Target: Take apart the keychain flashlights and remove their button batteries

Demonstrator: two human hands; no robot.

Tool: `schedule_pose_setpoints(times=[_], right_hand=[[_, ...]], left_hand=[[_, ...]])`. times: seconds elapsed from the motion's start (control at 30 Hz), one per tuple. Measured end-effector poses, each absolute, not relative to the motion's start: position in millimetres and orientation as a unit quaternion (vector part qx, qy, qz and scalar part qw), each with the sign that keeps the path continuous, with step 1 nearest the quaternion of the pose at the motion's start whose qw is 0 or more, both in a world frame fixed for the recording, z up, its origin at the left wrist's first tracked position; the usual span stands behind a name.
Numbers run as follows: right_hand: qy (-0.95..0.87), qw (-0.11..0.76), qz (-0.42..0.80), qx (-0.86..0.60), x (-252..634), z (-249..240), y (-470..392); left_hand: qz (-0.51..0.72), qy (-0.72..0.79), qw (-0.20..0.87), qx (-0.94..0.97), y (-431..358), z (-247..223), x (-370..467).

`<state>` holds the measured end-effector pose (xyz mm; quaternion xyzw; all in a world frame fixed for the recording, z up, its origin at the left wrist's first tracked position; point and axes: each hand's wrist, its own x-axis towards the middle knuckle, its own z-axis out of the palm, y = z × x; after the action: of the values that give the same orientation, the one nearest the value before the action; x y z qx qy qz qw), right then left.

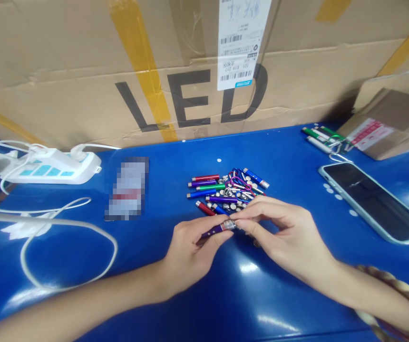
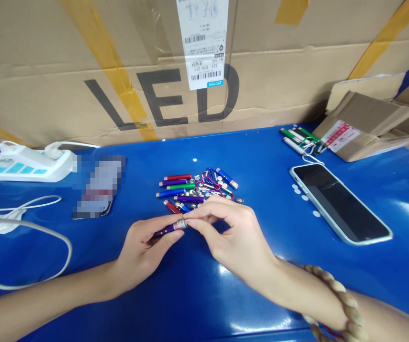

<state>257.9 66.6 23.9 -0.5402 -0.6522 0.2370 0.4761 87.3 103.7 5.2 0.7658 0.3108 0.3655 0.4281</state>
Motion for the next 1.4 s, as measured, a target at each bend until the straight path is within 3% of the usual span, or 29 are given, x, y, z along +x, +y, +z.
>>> schedule_pose_setpoints(times=[0.67, 0.97, 1.13, 1.4], right_hand=[[-0.746, 0.494, 0.111, -0.432, 264.8, 23.2, 66.8], [-0.679, 0.492, 0.304, -0.452, 269.5, 26.5, 75.2], [-0.667, 0.528, 0.273, -0.449, 261.8, 26.7, 71.8], [-0.706, 0.525, 0.191, -0.435, 261.1, 23.5, 70.6]], left_hand=[[0.257, 0.252, 0.681, 0.638, 118.2, 16.0, 86.4], [0.286, 0.257, 0.587, 0.713, 113.3, 7.1, 82.6], [0.261, 0.249, 0.567, 0.74, 112.0, 8.2, 81.0], [0.199, 0.254, 0.642, 0.695, 117.4, 9.2, 79.4]])
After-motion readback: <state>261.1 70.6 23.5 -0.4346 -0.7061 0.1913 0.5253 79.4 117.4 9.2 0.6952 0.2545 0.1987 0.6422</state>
